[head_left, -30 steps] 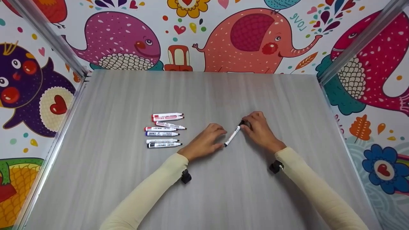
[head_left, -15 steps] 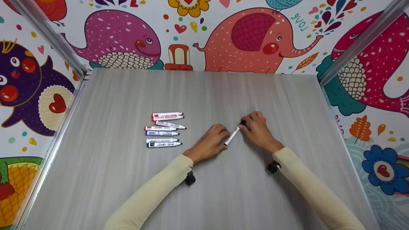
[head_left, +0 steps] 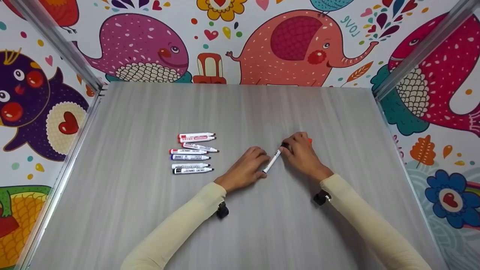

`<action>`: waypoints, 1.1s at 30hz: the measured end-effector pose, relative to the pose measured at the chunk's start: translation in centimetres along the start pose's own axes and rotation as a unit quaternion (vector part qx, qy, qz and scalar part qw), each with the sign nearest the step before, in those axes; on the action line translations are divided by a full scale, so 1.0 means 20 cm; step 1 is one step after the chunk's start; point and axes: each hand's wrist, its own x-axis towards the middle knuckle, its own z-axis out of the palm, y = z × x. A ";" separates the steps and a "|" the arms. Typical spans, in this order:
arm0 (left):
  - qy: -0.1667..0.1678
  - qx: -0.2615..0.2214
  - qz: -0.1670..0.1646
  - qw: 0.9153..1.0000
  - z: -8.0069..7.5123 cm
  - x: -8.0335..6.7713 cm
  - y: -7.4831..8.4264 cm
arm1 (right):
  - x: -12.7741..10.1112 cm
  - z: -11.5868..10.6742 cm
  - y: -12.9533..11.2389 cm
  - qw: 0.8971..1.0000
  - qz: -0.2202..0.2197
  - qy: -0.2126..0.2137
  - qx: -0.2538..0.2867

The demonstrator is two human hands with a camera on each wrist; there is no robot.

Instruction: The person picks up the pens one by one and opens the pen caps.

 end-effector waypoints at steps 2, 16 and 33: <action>-0.002 -0.013 0.000 1.000 -0.01 -0.01 0.00 | -0.01 -0.01 -0.01 1.000 -0.006 0.007 0.015; -0.028 -0.135 -0.016 0.990 -0.12 -0.05 0.05 | -0.04 -0.10 -0.13 0.995 -0.034 0.031 0.090; -0.105 -0.464 -0.102 0.874 -0.16 -0.08 0.08 | -0.06 -0.13 -0.29 0.982 0.040 -0.002 0.182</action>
